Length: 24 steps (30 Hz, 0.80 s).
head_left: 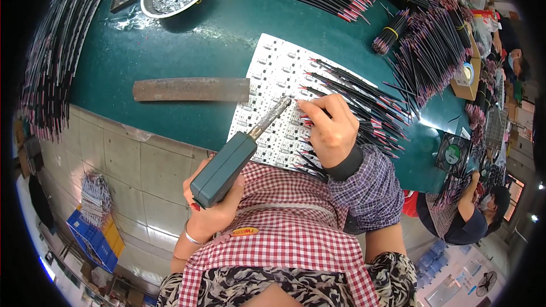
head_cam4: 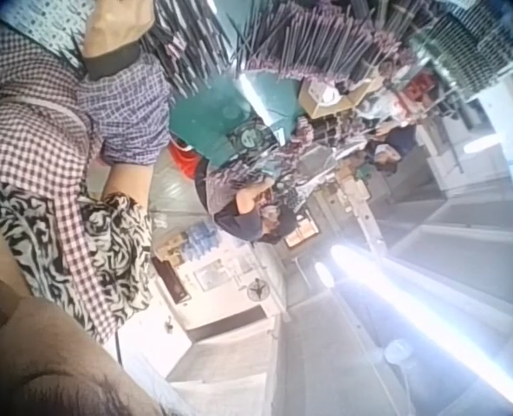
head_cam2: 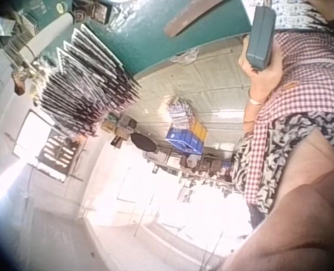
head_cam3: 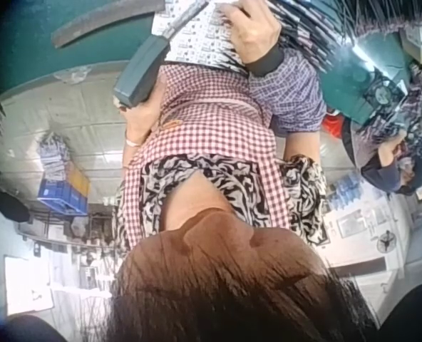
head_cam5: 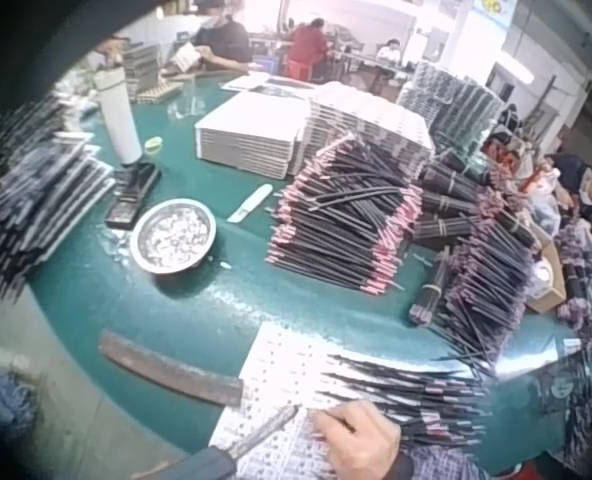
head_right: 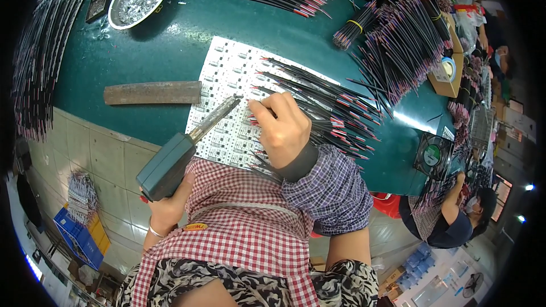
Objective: The person solders small electronic components onto a circuit board with a soldering iron.
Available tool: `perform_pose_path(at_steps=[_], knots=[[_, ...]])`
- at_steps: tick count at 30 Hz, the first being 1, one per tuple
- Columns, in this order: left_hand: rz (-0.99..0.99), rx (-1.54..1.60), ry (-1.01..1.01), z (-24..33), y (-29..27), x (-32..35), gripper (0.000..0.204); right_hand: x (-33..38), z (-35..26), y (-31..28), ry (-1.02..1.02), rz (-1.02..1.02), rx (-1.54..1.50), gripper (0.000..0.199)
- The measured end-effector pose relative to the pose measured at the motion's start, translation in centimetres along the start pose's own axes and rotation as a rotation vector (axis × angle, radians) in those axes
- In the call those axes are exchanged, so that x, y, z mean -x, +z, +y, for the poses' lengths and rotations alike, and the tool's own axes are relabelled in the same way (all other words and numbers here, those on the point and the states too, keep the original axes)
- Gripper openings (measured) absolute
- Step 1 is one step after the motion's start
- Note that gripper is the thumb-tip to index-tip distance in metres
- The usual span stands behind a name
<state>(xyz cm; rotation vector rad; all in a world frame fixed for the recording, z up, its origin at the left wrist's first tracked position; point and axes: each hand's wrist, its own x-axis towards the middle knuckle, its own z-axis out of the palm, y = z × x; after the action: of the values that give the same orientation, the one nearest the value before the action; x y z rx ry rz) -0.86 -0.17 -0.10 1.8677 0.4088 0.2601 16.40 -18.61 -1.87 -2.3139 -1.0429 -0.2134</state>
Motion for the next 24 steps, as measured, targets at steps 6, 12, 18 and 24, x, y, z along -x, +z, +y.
perform_pose_path(at_steps=[6,12,18,24], knots=[[0.017,0.037,-0.021,-0.26,0.27,0.12,0.016,-0.17,0.34,0.29,0.049,0.021,-0.062,0.035],[-0.015,0.016,0.001,-0.24,0.49,-0.16,0.016,-0.23,0.28,0.21,0.061,0.019,-0.074,0.034],[-0.017,0.016,-0.046,0.23,0.23,-0.01,0.017,-0.14,0.46,0.32,0.067,0.024,-0.084,0.034],[-0.03,0.007,-0.032,0.12,0.23,-0.11,0.017,0.06,0.58,0.5,0.029,0.027,-0.059,0.035]])
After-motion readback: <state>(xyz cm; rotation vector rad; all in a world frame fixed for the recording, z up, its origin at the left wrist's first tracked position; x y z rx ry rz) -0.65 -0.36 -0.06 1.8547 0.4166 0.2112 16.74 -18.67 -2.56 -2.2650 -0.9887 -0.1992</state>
